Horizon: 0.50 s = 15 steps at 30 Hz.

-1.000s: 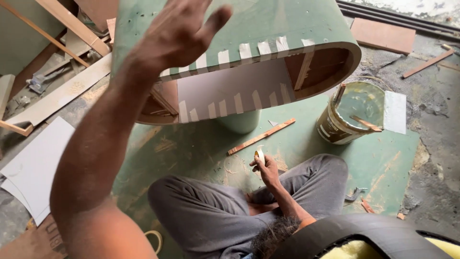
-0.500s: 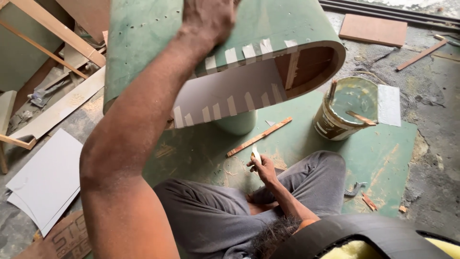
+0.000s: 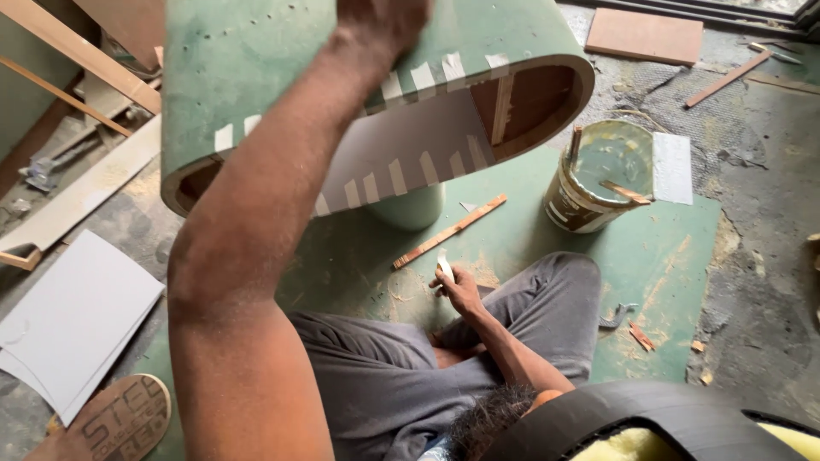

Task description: The person sits on the workshop floor and applies strips of masking tape along the edge of a curved wooden furniture panel, pressing each strip down and tearing pieces of tape by hand. They smooth the tape over the surface and reposition the panel between strips.

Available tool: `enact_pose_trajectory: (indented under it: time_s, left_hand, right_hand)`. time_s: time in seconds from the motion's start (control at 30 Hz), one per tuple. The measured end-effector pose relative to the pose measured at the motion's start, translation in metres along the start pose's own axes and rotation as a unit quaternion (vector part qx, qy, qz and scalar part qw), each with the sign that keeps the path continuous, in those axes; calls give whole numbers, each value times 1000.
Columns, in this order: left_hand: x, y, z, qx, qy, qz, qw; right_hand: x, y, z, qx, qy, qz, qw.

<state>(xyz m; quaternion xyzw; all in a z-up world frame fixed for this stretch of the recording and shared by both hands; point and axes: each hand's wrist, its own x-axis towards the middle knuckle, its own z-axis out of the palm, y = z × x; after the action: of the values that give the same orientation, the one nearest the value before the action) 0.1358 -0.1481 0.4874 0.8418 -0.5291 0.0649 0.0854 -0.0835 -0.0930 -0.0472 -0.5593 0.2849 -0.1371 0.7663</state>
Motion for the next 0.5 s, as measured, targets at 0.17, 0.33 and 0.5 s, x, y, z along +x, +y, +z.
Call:
enact_pose_trajectory:
  time_s: [0.17, 0.33, 0.5]
  left_hand:
    - [33, -3, 31, -53, 14, 47, 997]
    - [1, 31, -1, -96, -30, -10, 995]
    - [8, 39, 12, -112, -30, 18, 993]
  right_hand:
    - [-14, -19, 0, 9, 5, -2, 1000]
    - [-5, -14, 3, 6, 7, 13, 1000]
    - [2, 0, 1, 9, -1, 9, 1000]
